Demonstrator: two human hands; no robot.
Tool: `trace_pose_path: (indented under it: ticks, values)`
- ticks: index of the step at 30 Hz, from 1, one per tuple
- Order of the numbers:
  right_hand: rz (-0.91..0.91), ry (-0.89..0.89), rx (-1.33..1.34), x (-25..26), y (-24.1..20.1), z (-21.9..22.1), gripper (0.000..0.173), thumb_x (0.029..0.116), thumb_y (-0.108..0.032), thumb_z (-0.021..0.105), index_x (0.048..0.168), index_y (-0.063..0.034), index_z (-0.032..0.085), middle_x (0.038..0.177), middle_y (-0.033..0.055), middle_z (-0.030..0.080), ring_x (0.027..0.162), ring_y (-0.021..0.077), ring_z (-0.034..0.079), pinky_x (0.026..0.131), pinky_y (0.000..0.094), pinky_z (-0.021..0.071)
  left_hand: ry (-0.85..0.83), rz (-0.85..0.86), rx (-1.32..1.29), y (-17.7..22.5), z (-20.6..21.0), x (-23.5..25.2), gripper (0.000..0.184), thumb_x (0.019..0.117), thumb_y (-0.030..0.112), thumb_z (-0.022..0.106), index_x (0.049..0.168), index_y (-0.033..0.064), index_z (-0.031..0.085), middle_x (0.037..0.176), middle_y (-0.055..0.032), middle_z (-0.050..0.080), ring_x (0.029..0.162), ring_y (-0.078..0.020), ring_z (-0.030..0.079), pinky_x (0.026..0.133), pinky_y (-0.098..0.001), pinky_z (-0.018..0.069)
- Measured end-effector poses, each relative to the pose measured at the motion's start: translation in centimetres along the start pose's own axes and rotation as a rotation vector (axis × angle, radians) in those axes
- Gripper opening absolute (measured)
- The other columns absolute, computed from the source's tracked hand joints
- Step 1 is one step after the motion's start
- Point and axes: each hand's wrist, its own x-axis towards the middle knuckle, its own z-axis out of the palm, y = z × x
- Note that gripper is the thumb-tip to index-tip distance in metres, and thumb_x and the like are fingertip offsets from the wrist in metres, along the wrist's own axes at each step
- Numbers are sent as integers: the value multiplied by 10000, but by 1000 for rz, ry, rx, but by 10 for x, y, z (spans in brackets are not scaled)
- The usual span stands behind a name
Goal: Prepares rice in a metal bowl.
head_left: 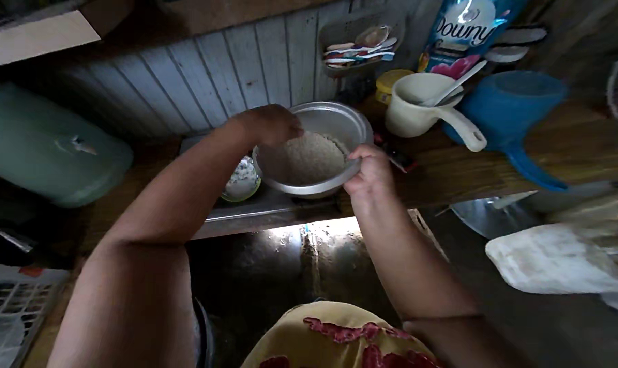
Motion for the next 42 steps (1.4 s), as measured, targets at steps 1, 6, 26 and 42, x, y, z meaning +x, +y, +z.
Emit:
trace_pose_path:
  ticks: [1,6,26,42]
  values:
    - [-2,0,0,-2,0,0,383,820,117,449,1158,-44,530,1070,139,632,938,226,668,757,443,598,-53,-59,36,-5,5,-4,559,1110,457,400,1470,55,548,1392,-215,616,1314,-387,581,1108,-609,427]
    - [12,31,15,-4,-2,-1,409,804,113,466,1183,-25,538,1103,155,633,973,243,667,771,461,596,-175,-103,204,-7,45,-26,824,1065,630,330,1551,-33,391,1653,-251,295,1545,-429,257,1226,-607,267]
    - [126,-42,124,-15,24,0,398,802,95,458,1169,-33,541,1079,153,650,941,240,684,758,463,605,533,93,-31,18,16,-20,161,955,263,647,991,126,724,889,-49,713,811,-194,695,738,-428,586]
    - [-96,-81,-404,-7,-1,26,473,744,110,561,1188,-41,616,1089,126,650,956,218,666,727,452,602,522,-204,-498,11,54,-29,225,993,149,663,1178,49,742,1253,-128,711,1168,-236,681,1057,-456,526]
